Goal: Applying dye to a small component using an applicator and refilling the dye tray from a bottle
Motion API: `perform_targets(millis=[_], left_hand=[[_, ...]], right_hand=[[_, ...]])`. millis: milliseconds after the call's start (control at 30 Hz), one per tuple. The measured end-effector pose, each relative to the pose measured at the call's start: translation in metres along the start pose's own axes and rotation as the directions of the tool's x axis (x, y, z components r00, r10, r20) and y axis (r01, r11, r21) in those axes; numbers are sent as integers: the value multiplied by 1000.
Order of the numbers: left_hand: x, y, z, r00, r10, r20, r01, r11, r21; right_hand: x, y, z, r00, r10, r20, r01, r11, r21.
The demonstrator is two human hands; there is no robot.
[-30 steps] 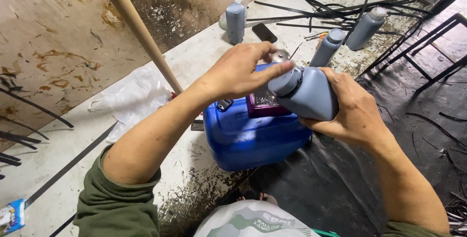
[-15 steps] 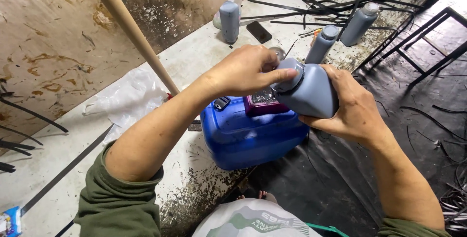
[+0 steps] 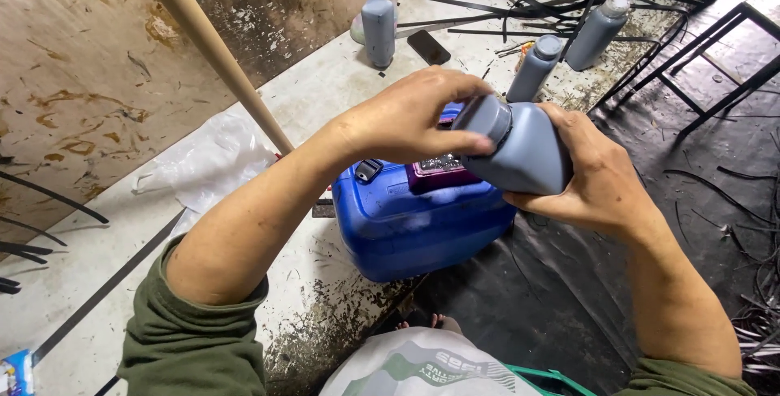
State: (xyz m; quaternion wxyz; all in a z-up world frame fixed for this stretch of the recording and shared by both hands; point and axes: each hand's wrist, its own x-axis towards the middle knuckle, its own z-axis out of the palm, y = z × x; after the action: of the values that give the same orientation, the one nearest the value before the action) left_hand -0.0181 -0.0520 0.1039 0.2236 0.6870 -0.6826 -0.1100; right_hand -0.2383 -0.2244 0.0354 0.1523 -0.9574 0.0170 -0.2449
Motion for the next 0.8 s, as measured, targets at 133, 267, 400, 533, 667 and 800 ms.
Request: perform_targets(millis=[133,267,400,533,667,800], left_hand=[[-2,-25,8,934,352,-70,-357,931,-82],[1,15,-4,992,-65,-107,72,995,68],[3,2,2,999,5,-48,-2,998,60],[6,-18,12,926,362,-111,-363,932,4],[-8,-1,8,875,433,-218,-435,900,39],[-47,32,32,841,318,-439,-303,947,106]], right_hand=[[-2,1,-4,1000,-10,-7,10,998,68],[-2,-2,-5,1000,13,-17,-12,999,36],[-2,1,-8,1000,-22,-14,22,1000,2],[-3,6,-12,999,-41,-23,42,998,36],[2,-9,-24,999,3,-53,7,981,196],[-3,-1,-24,992,51,-118,-20,967,253]])
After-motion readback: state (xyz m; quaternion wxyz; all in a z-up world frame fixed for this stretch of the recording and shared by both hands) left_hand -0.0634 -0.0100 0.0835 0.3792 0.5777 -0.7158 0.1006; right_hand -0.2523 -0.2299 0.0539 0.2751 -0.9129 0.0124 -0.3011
